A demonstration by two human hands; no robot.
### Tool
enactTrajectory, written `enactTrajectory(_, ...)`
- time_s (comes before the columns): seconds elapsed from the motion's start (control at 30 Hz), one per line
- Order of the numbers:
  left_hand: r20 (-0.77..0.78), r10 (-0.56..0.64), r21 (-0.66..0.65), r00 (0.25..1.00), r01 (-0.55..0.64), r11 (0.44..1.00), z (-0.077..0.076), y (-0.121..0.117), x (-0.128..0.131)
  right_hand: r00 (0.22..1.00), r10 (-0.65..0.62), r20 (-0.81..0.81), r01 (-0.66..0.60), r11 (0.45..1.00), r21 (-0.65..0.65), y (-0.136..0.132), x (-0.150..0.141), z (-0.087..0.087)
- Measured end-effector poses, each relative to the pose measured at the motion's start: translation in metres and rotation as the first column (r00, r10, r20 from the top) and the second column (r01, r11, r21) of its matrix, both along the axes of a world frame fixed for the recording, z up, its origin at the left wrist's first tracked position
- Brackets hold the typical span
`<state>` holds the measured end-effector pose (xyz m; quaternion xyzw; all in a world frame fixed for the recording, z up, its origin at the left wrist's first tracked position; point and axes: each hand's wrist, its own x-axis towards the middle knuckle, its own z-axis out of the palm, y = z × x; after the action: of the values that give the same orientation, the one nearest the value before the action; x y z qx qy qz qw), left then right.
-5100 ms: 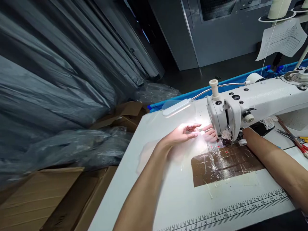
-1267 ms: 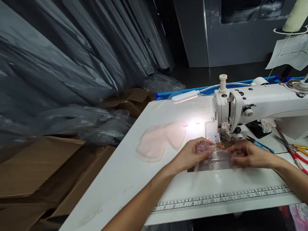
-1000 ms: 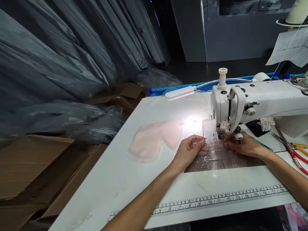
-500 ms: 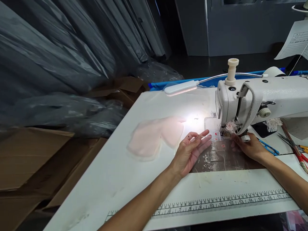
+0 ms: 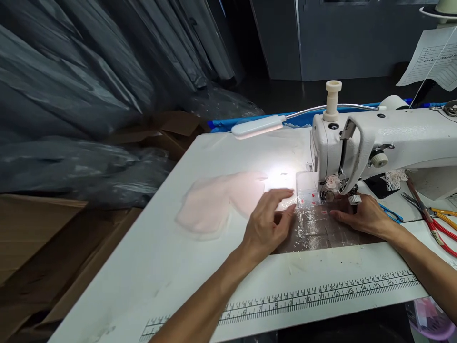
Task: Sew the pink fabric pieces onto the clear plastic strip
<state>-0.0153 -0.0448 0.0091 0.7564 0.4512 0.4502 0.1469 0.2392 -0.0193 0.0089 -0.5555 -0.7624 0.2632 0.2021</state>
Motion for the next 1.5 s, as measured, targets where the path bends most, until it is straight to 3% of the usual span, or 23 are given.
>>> enactTrajectory(0.03, -0.147, -0.108, 0.04, 0.983, 0.115, 0.993, 0.0, -0.001, 0.0, 1.0, 0.015, 0.017, -0.014, 1.0, -0.008, 0.0, 0.0, 0.001)
enactTrajectory(0.1, -0.375, -0.298, -0.016, 0.878, 0.315, 0.949, 0.001, -0.005, 0.002, 0.999, 0.038, 0.033, -0.037, 0.999, -0.035, 0.001, 0.002, 0.005)
enactTrajectory(0.17, -0.497, -0.387, -0.129, 0.777, 0.375, 0.918, 0.003, -0.008, 0.004, 0.999, 0.048, 0.0, -0.048, 0.996, -0.079, 0.002, 0.004, 0.008)
enactTrajectory(0.23, -0.51, -0.411, -0.213, 0.756, 0.352, 0.912, 0.006, -0.012, 0.004, 0.996, 0.052, -0.072, -0.06, 0.992, -0.115, 0.004, 0.007, 0.011)
enactTrajectory(0.3, -0.416, -0.4, -0.278, 0.816, 0.305, 0.911, 0.013, -0.014, 0.003, 0.986, 0.049, -0.159, -0.072, 0.988, -0.139, 0.004, 0.009, 0.012)
enactTrajectory(0.4, -0.15, -0.303, -0.403, 0.941, 0.221, 0.888, 0.026, -0.016, 0.0, 0.947, 0.025, -0.32, -0.102, 0.969, -0.226, 0.002, 0.005, 0.013)
enactTrajectory(0.47, 0.044, -0.229, -0.533, 0.972, 0.217, 0.818, 0.031, -0.017, -0.001, 0.92, -0.04, -0.391, -0.088, 0.948, -0.306, -0.001, -0.006, 0.015)
enactTrajectory(0.53, 0.223, -0.17, -0.645, 0.96, 0.277, 0.712, 0.03, -0.017, 0.0, 0.891, -0.108, -0.442, -0.083, 0.917, -0.391, -0.004, -0.021, 0.018)
enactTrajectory(0.63, 0.36, -0.073, -0.724, 0.93, 0.328, 0.607, 0.025, -0.016, 0.003, 0.85, -0.048, -0.524, -0.25, 0.839, -0.483, -0.009, -0.038, 0.026)
enactTrajectory(0.67, 0.353, -0.042, -0.742, 0.935, 0.308, 0.595, 0.024, -0.016, 0.005, 0.857, 0.01, -0.516, -0.295, 0.83, -0.473, -0.01, -0.04, 0.027)
enactTrajectory(0.73, 0.304, 0.013, -0.769, 0.953, 0.237, 0.594, 0.022, -0.017, 0.008, 0.922, 0.12, -0.368, -0.264, 0.89, -0.372, -0.01, -0.037, 0.028)
enactTrajectory(0.8, 0.271, 0.049, -0.776, 0.961, 0.188, 0.601, 0.021, -0.017, 0.01, 0.98, 0.147, -0.138, -0.169, 0.971, -0.168, -0.011, -0.028, 0.025)
enactTrajectory(0.83, 0.269, 0.062, -0.776, 0.961, 0.178, 0.606, 0.02, -0.018, 0.011, 0.986, 0.159, -0.05, -0.162, 0.985, -0.066, -0.011, -0.023, 0.022)
enactTrajectory(0.9, 0.276, 0.072, -0.771, 0.959, 0.176, 0.612, 0.019, -0.018, 0.013, 0.966, 0.252, 0.055, -0.257, 0.961, 0.099, -0.013, -0.013, 0.014)
enactTrajectory(1.0, 0.246, 0.09, -0.747, 0.965, 0.13, 0.653, 0.017, -0.017, 0.015, 0.893, 0.409, 0.189, -0.447, 0.856, 0.258, -0.015, -0.007, 0.005)
enactTrajectory(1.07, 0.212, 0.116, -0.722, 0.97, 0.076, 0.688, 0.017, -0.016, 0.016, 0.864, 0.413, 0.288, -0.491, 0.819, 0.296, -0.015, -0.006, 0.002)
enactTrajectory(1.17, 0.179, 0.15, -0.708, 0.972, 0.022, 0.705, 0.017, -0.013, 0.016, 0.862, 0.385, 0.33, -0.482, 0.823, 0.3, -0.013, -0.007, 0.0)
enactTrajectory(1.5, 0.224, 0.198, -0.747, 0.954, 0.037, 0.664, 0.01, -0.007, 0.014, 0.903, 0.4, 0.157, -0.43, 0.843, 0.323, -0.012, -0.002, -0.011)
